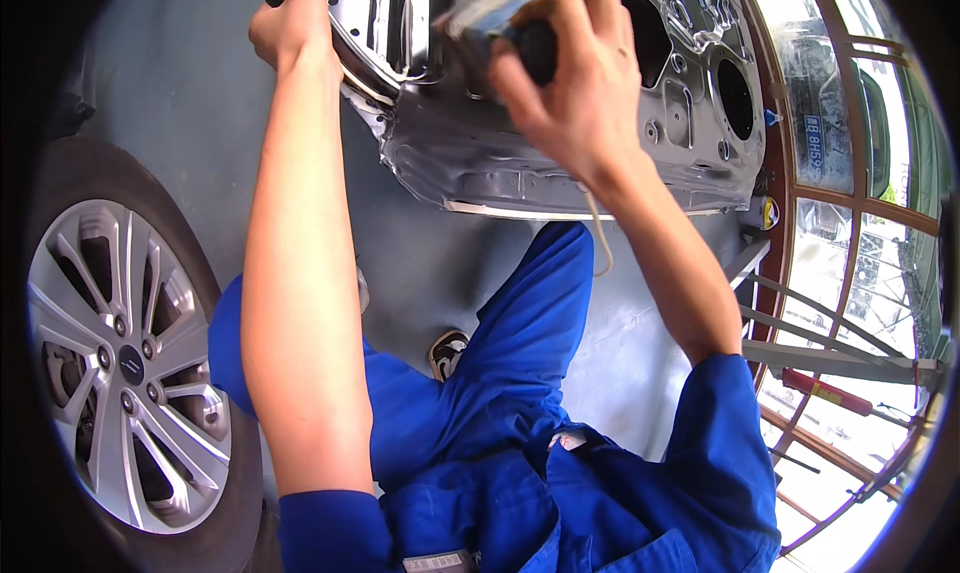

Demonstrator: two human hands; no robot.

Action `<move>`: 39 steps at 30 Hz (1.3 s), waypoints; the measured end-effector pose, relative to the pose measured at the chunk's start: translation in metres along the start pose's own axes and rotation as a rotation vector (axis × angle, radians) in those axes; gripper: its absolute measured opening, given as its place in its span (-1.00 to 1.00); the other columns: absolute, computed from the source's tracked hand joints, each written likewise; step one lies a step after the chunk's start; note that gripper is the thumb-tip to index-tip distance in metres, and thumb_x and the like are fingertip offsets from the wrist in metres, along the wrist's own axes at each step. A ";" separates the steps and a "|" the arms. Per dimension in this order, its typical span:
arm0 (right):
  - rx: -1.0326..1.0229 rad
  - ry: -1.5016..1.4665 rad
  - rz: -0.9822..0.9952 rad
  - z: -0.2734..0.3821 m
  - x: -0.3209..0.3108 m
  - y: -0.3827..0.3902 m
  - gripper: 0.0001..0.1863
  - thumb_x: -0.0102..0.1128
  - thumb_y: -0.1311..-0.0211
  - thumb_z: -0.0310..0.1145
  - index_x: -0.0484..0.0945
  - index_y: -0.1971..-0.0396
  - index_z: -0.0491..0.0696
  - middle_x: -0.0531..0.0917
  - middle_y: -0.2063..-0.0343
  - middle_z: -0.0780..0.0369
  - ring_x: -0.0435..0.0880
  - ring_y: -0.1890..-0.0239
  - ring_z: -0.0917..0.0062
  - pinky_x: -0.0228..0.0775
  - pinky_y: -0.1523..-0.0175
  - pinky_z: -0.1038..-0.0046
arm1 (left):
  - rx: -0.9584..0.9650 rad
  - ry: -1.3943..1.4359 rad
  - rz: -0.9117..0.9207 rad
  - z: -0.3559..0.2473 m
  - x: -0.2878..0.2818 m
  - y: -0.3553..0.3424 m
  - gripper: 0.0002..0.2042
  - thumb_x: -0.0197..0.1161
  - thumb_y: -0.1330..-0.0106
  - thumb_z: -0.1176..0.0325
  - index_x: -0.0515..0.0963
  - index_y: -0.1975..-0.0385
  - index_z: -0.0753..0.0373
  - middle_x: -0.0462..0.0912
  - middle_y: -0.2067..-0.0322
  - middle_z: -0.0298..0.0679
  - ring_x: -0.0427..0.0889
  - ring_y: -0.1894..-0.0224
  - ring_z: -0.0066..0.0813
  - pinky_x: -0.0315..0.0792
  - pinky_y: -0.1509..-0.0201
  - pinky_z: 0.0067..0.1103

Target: The person uses a pneumatic sander to smooth the surface of a car door and a door frame trim piece. They hold the parts with one hand while operating the sander with the other, moving systematically across the surfaces.

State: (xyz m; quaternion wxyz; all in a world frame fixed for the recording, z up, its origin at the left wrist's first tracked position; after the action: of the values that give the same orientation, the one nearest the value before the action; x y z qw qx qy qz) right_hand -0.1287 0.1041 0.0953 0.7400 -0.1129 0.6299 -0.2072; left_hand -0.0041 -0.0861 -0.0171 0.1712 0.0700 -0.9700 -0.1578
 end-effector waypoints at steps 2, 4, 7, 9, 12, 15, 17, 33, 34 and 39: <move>-0.018 -0.044 -0.059 0.010 0.011 -0.010 -0.64 0.32 0.02 -0.26 0.44 0.29 -0.13 0.38 0.31 0.00 0.40 0.22 0.07 0.35 0.14 0.11 | -0.023 0.029 0.008 0.001 0.002 -0.002 -0.72 0.41 -0.12 0.42 0.50 0.25 0.42 0.67 0.43 -0.11 0.65 0.47 -0.43 0.59 0.37 -0.52; 0.059 0.012 -0.049 -0.005 0.010 -0.015 -0.64 0.29 -0.02 -0.26 0.43 0.26 -0.16 0.39 0.31 -0.02 0.42 0.20 0.05 0.36 0.11 0.10 | -0.037 0.048 0.035 0.003 0.003 -0.001 -0.73 0.41 -0.14 0.39 0.52 0.27 0.40 0.67 0.45 -0.11 0.64 0.49 -0.43 0.58 0.40 -0.52; 0.017 0.099 -0.097 -0.024 0.016 -0.005 -0.59 0.35 0.05 -0.16 0.49 0.23 -0.05 0.42 0.26 0.01 0.46 0.18 0.09 0.48 0.23 0.11 | -0.033 0.063 0.024 -0.001 -0.002 0.000 -0.74 0.40 -0.16 0.36 0.53 0.27 0.39 0.67 0.44 -0.10 0.64 0.50 -0.42 0.58 0.42 -0.52; -0.002 0.044 -0.057 -0.007 0.010 0.005 -0.59 0.34 0.06 -0.17 0.49 0.23 -0.05 0.41 0.28 0.00 0.44 0.18 0.08 0.48 0.25 0.10 | -0.036 0.074 0.027 0.000 -0.001 0.001 -0.73 0.39 -0.18 0.33 0.54 0.26 0.38 0.66 0.46 -0.11 0.65 0.51 -0.41 0.57 0.43 -0.52; 0.006 0.040 -0.140 -0.005 0.021 -0.012 -0.60 0.34 0.05 -0.17 0.50 0.25 -0.08 0.42 0.28 -0.02 0.46 0.18 0.07 0.49 0.22 0.10 | -0.042 0.066 0.041 0.001 0.003 0.003 -0.72 0.39 -0.19 0.32 0.52 0.24 0.38 0.65 0.47 -0.11 0.65 0.49 -0.41 0.57 0.42 -0.53; 0.052 0.104 -0.120 -0.019 0.017 -0.008 -0.62 0.34 0.04 -0.17 0.50 0.28 -0.09 0.45 0.26 -0.02 0.48 0.18 0.06 0.48 0.20 0.08 | -0.046 0.052 0.036 -0.001 -0.001 0.001 -0.72 0.38 -0.19 0.32 0.52 0.24 0.38 0.66 0.46 -0.11 0.65 0.49 -0.41 0.57 0.42 -0.52; 0.042 0.036 -0.073 -0.015 0.010 0.003 -0.63 0.34 0.03 -0.18 0.50 0.28 -0.08 0.44 0.27 -0.03 0.47 0.19 0.05 0.47 0.19 0.06 | -0.034 0.065 0.026 -0.001 -0.002 0.001 -0.72 0.38 -0.20 0.32 0.52 0.24 0.38 0.66 0.45 -0.11 0.65 0.49 -0.40 0.57 0.41 -0.52; 0.130 0.064 0.015 -0.018 0.007 -0.018 -0.62 0.25 -0.07 -0.22 0.44 0.23 -0.17 0.45 0.23 -0.09 0.45 0.12 -0.01 0.38 0.10 0.09 | -0.031 0.100 0.049 0.003 -0.001 -0.002 -0.73 0.37 -0.20 0.35 0.52 0.26 0.42 0.65 0.45 -0.08 0.66 0.49 -0.38 0.59 0.41 -0.50; 0.097 0.040 -0.025 -0.024 0.008 -0.011 -0.63 0.27 -0.04 -0.19 0.47 0.24 -0.13 0.46 0.25 -0.06 0.46 0.17 0.01 0.42 0.16 0.08 | -0.028 0.097 0.045 0.003 -0.001 -0.003 -0.73 0.37 -0.19 0.35 0.52 0.26 0.42 0.65 0.45 -0.08 0.65 0.50 -0.38 0.59 0.42 -0.50; -0.002 -0.029 -0.099 0.001 0.021 -0.014 -0.64 0.31 0.01 -0.18 0.51 0.26 -0.08 0.46 0.27 -0.01 0.48 0.19 0.05 0.46 0.16 0.06 | -0.018 0.089 0.023 -0.001 0.000 -0.002 -0.74 0.40 -0.17 0.32 0.52 0.31 0.38 0.66 0.48 -0.11 0.63 0.54 -0.41 0.56 0.46 -0.51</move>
State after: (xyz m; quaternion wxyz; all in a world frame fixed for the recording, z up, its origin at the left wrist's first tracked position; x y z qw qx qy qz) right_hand -0.1280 0.0820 0.0827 0.7376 -0.1477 0.6131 -0.2412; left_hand -0.0033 -0.0885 -0.0169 0.2165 0.0641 -0.9607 -0.1613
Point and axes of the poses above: each hand's wrist, its own y-axis away from the middle knuckle, its own x-axis out of the palm, z = x × y, the point moved 2 cm from there along -y, towards the middle knuckle
